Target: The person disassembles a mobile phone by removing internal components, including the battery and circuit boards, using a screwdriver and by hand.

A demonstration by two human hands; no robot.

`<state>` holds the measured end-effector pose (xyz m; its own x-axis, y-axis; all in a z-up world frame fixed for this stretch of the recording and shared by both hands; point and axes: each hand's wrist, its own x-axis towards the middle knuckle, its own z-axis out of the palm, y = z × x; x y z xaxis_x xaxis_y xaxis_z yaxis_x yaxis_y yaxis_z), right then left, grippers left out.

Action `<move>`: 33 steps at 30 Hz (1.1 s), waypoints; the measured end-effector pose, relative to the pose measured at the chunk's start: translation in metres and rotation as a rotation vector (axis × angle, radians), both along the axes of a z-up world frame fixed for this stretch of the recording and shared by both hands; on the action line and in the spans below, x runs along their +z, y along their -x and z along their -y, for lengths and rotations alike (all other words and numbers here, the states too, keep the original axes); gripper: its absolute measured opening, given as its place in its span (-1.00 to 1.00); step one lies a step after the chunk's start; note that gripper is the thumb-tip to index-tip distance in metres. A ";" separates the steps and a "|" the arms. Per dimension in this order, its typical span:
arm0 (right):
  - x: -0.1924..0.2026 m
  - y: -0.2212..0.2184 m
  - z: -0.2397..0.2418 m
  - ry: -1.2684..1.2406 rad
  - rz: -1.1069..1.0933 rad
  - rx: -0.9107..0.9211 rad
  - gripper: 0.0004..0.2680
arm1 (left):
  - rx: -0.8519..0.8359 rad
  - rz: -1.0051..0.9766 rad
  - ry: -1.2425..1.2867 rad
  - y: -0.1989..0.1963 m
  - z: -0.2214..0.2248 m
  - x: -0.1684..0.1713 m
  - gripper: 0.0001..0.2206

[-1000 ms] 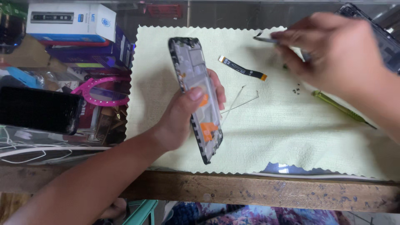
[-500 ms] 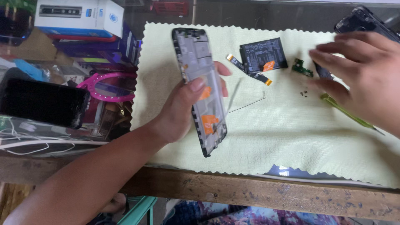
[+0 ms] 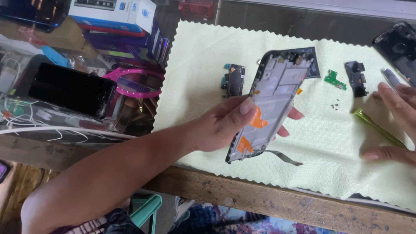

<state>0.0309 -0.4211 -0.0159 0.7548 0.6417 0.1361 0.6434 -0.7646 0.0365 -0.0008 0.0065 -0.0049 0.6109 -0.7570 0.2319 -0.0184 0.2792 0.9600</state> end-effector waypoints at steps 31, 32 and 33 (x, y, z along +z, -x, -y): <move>0.068 0.054 -0.187 -0.509 0.002 0.592 -0.69 | 0.202 -0.065 0.222 0.007 0.016 -0.023 -0.41; 0.068 0.053 -0.189 -0.520 0.039 0.603 -0.72 | 0.199 -0.072 0.242 0.008 0.016 -0.023 -0.41; 0.068 0.052 -0.190 -0.530 0.075 0.615 -0.75 | 0.183 -0.082 0.259 0.009 0.017 -0.023 -0.42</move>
<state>-0.0208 -0.2313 0.0523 0.2655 0.7744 0.5744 0.9640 -0.2034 -0.1714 -0.0098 -0.0100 -0.0284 0.7559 -0.5555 0.3465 -0.0162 0.5133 0.8581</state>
